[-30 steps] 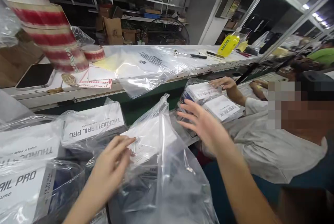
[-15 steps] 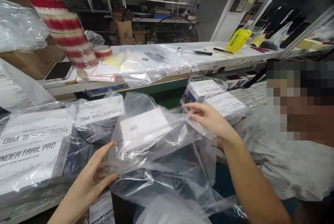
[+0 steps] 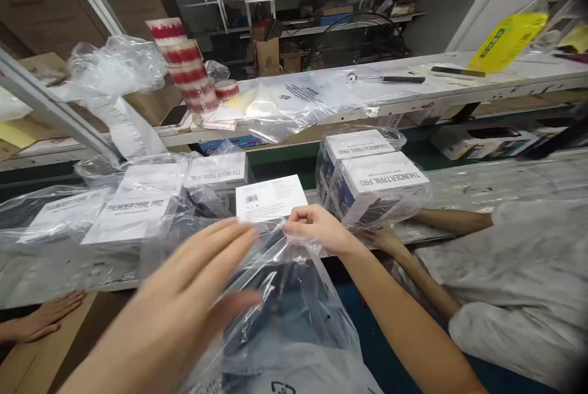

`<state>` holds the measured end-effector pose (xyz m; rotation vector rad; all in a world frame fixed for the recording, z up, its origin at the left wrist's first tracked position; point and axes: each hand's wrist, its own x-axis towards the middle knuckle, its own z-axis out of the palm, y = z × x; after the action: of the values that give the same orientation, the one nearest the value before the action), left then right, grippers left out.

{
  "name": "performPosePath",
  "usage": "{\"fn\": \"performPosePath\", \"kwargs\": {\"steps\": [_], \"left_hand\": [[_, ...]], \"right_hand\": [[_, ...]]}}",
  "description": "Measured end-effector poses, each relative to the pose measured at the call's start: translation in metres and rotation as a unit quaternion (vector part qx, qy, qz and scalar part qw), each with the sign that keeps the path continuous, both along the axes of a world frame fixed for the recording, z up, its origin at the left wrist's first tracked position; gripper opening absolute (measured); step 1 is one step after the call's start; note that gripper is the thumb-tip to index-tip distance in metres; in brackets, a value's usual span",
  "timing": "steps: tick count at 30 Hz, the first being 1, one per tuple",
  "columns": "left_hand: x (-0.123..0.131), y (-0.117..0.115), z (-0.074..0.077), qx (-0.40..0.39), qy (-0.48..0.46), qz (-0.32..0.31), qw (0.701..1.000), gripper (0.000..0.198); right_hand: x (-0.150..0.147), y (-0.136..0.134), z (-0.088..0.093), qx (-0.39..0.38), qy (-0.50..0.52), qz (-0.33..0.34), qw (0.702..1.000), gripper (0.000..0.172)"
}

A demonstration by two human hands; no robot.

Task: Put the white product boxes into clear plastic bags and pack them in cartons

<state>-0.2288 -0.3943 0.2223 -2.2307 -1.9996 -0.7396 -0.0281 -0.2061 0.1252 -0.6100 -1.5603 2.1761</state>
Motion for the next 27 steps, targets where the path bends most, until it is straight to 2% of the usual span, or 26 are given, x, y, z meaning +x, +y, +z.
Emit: {"fn": "performPosePath", "kwargs": {"steps": [1,2,4,7,8,10,11,12,14,17,19,23,25,27], "left_hand": [[0.016,0.016,-0.002,-0.016,0.046,-0.054,0.997,0.044],[0.026,0.030,-0.008,-0.044,0.049,-0.084,0.994,0.036],[0.033,0.052,-0.023,-0.119,-0.037,-0.112,0.986,0.034],[0.028,0.065,-0.043,-0.220,-0.245,-0.050,0.943,0.028],[0.026,0.067,-0.047,-0.241,-0.286,-0.025,0.927,0.030],[0.025,0.068,-0.056,-0.255,-0.319,0.008,0.913,0.037],[0.026,0.068,-0.059,-0.251,-0.321,0.013,0.913,0.039],[0.027,0.068,-0.062,-0.242,-0.316,0.017,0.917,0.038],[0.029,0.067,-0.066,-0.203,-0.296,0.026,0.933,0.034],[0.028,0.059,-0.065,-0.123,-0.266,0.019,0.956,0.028],[0.020,0.051,-0.059,-0.067,-0.275,0.033,0.959,0.023],[-0.015,0.036,-0.041,0.041,-0.369,0.111,0.922,0.018],[-0.033,0.034,-0.035,0.006,-0.331,0.061,0.942,0.021],[-0.044,0.038,-0.035,-0.101,-0.236,-0.033,0.966,0.027]], "right_hand": [[0.001,-0.008,0.000,-0.006,0.022,0.004,1.000,0.044],[0.002,-0.014,-0.002,-0.017,0.046,0.010,0.999,0.044],[0.007,-0.023,-0.011,-0.050,0.096,0.012,0.994,0.045],[0.008,-0.035,-0.031,-0.093,0.209,-0.036,0.973,0.042],[0.005,-0.040,-0.038,-0.095,0.239,-0.051,0.965,0.049],[-0.005,-0.053,-0.052,-0.092,0.254,-0.084,0.959,0.055],[-0.011,-0.060,-0.058,-0.094,0.236,-0.108,0.961,0.048],[-0.018,-0.067,-0.064,-0.103,0.214,-0.137,0.962,0.040],[-0.030,-0.078,-0.076,-0.148,0.197,-0.190,0.950,0.038],[-0.034,-0.083,-0.090,-0.231,0.222,-0.215,0.923,0.037],[-0.027,-0.075,-0.099,-0.265,0.230,-0.232,0.907,0.039],[-0.005,-0.052,-0.126,-0.276,0.229,-0.249,0.900,0.060],[0.002,-0.050,-0.147,-0.234,0.165,-0.226,0.931,0.061],[0.006,-0.055,-0.168,-0.170,0.064,-0.190,0.965,0.063]]}}
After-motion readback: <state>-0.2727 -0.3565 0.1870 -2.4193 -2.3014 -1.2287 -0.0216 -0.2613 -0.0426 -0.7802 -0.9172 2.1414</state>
